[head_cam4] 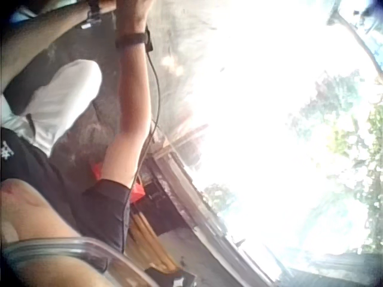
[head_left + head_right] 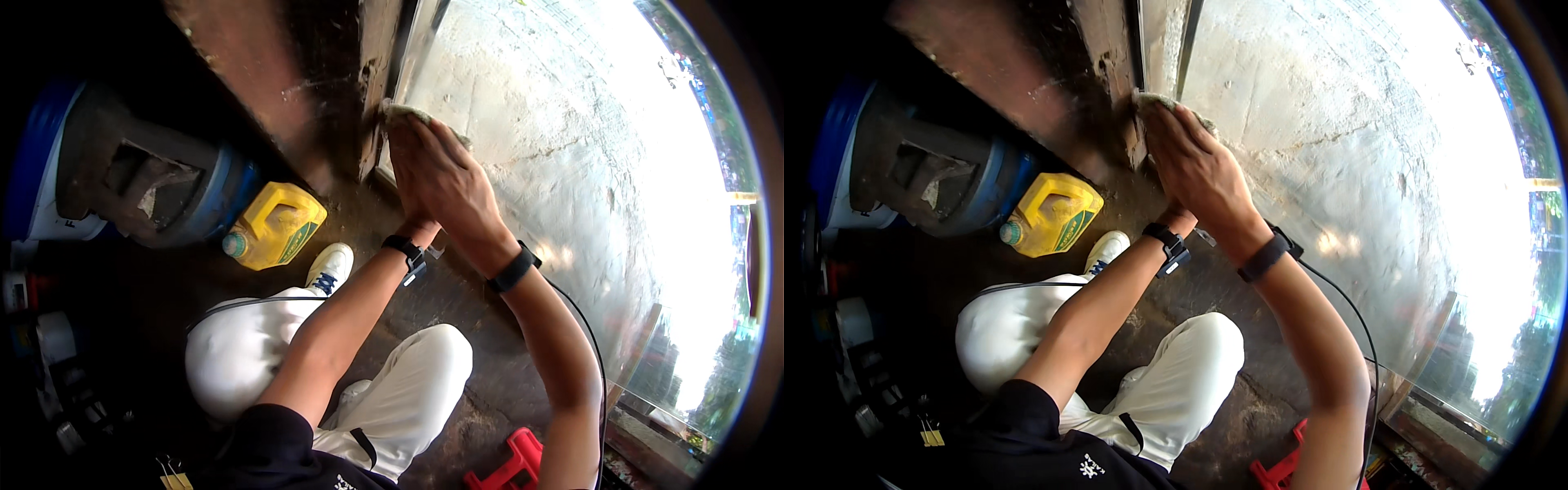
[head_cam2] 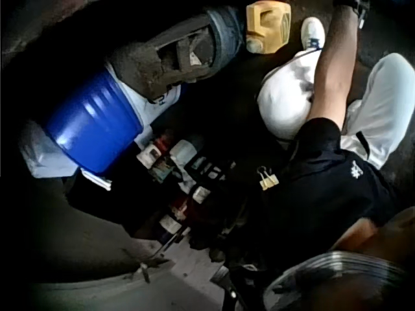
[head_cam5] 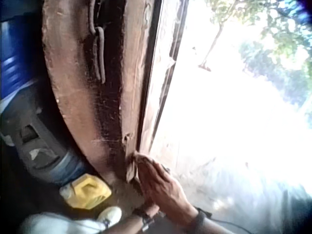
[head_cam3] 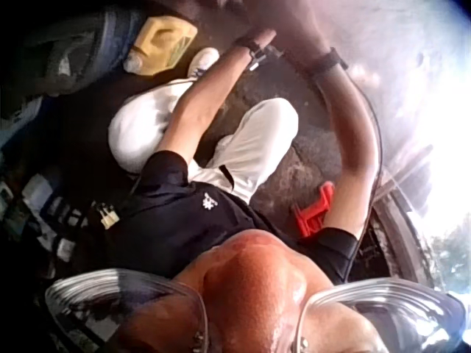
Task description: The person cleans a glass door using a cloth, wiping the handle and glass surface. They squat and sit on the floor to reach the lower sections of the door, continuing to wipe the frame and glass.
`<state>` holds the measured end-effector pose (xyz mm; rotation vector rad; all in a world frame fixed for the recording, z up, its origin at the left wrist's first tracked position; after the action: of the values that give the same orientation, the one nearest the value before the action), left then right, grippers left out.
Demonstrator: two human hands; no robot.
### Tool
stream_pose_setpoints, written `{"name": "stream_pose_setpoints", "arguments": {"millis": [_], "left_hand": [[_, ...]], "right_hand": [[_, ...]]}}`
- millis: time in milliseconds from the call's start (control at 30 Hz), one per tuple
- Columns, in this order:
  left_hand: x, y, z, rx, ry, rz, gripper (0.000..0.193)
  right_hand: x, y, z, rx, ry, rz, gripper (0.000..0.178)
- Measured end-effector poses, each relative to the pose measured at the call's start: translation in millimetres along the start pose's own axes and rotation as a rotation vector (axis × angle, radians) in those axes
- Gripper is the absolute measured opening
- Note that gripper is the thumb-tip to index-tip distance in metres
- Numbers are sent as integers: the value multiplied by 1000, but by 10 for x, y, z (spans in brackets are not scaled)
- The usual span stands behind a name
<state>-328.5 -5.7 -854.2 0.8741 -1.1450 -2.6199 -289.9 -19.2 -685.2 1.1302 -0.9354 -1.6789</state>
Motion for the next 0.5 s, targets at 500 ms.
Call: {"name": "stream_pose_setpoints", "arguments": {"millis": [500], "left_hand": [[-45,-484,-1352,702,115,-98,77]], "right_hand": [[311,-1369,-820,204,80,46,37]]}}
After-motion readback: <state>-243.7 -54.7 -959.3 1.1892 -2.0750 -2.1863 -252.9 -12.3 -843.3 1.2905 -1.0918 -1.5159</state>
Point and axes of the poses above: each hand's wrist, its own z-axis towards the middle knuckle, its own y-axis out of the back of the hand, x = y × z, the point moved 4 cm from there along z, towards the middle knuckle, and after that the axes turned 12 degrees about z, right-handed, at the moved point
